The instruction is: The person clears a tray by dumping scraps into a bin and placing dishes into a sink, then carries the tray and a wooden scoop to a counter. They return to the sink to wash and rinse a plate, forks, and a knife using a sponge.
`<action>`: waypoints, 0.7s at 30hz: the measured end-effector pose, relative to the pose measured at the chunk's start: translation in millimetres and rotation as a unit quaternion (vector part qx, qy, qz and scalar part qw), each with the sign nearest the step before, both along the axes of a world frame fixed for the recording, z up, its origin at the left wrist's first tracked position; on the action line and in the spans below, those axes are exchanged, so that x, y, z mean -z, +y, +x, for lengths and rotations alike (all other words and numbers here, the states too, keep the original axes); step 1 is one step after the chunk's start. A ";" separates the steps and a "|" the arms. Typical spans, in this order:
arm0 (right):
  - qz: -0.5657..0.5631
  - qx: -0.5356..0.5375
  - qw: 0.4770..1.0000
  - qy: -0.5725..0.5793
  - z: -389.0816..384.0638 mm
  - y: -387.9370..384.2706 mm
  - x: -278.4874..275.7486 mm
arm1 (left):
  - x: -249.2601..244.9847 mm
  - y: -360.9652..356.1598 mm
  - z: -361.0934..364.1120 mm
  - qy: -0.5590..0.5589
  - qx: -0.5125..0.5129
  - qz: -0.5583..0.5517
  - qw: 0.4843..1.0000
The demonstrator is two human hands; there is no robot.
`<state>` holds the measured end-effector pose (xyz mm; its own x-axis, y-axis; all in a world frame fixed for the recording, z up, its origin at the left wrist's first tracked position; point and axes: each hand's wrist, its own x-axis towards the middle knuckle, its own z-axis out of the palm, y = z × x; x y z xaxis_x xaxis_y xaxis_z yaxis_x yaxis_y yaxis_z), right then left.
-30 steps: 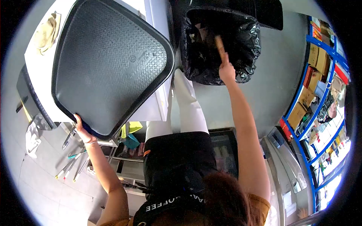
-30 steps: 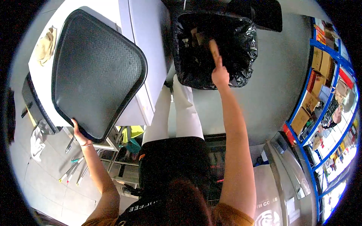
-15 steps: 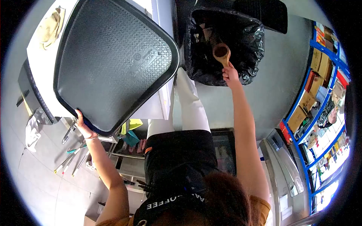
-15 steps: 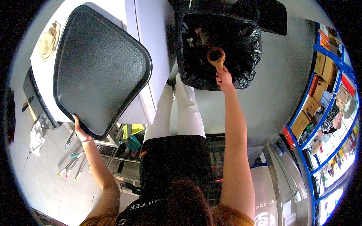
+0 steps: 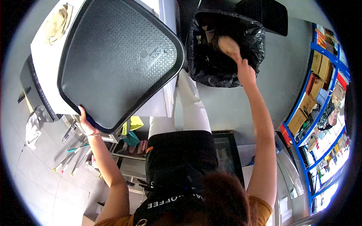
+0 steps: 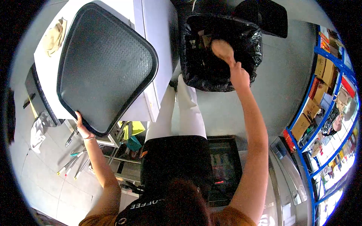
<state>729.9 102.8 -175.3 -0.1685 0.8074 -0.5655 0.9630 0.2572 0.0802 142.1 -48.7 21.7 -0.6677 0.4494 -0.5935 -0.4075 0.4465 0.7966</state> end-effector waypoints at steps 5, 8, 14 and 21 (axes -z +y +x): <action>-0.065 -0.023 0.998 -0.007 15.3 -13.7 45.3 | -8.9 10.7 13.9 -0.002 -0.015 0.012 1.000; -0.047 0.095 0.994 -0.020 -2.4 -11.7 42.0 | -15.8 15.8 22.7 -0.042 0.003 0.034 0.999; -0.163 0.667 0.446 0.574 -8.0 -32.4 -20.4 | -7.9 6.7 9.8 -0.029 0.020 0.031 0.999; -0.155 0.583 0.255 0.756 -26.1 -114.9 -176.5 | -0.5 0.1 -2.8 -0.075 0.075 0.062 0.992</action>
<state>703.8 -12.1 1.3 -0.1305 0.7633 -0.6328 -0.7305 -0.5055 -0.4591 139.3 -48.7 22.2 -0.4966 0.6126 -0.6149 -0.4612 0.4140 0.7848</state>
